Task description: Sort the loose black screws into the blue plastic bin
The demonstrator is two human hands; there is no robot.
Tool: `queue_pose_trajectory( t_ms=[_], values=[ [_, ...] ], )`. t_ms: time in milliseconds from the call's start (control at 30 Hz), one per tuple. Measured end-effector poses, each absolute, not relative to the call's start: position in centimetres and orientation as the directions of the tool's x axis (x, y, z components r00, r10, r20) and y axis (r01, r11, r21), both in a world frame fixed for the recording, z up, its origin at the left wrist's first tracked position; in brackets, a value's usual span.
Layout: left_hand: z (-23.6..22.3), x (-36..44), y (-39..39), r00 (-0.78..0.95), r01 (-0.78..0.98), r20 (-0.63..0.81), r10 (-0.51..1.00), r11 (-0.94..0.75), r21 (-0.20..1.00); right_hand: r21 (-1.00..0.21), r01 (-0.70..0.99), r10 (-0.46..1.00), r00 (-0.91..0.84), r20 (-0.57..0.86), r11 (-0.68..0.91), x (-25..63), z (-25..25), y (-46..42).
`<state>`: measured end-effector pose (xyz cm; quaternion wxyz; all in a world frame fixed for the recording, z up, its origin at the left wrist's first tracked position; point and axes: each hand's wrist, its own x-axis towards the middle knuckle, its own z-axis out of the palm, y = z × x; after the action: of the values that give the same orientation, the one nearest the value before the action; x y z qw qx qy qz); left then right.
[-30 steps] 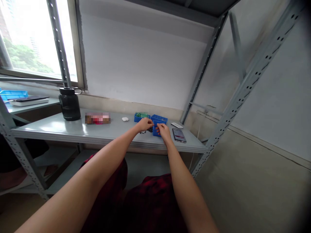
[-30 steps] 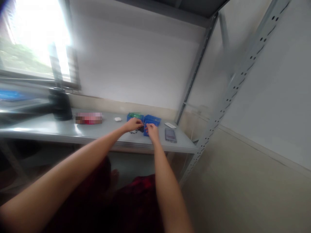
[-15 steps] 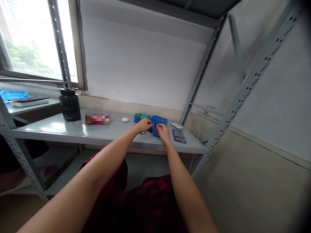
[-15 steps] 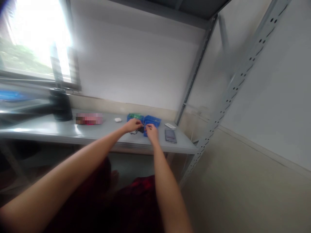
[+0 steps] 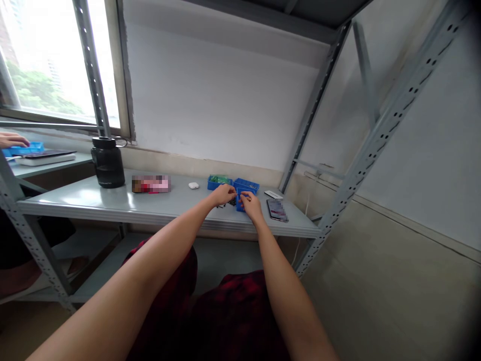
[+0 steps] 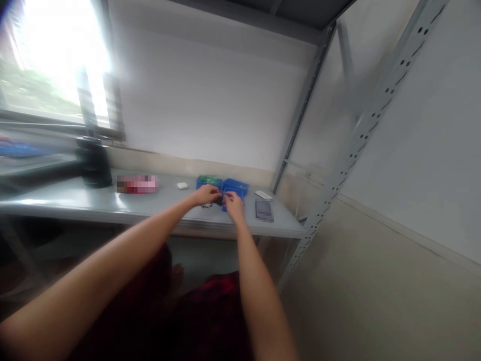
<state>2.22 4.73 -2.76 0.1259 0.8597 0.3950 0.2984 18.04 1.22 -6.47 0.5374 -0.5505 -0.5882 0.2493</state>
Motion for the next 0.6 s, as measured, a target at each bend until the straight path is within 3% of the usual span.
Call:
queue_pose_trajectory(
  t_ms=[300,600],
  values=[
    [-2.6,2.3,4.6,0.486,0.605,0.425,0.763,-0.645,0.466,-0.736,0.6,0.879,0.108,0.464,0.314,18.2,-7.2,1.7],
    [-1.8,2.4,3.6,0.483,0.575,0.415,0.771,-0.637,0.514,-0.606,0.691,0.83,0.016,0.557,0.394,17.7,-7.3,1.4]
  ],
)
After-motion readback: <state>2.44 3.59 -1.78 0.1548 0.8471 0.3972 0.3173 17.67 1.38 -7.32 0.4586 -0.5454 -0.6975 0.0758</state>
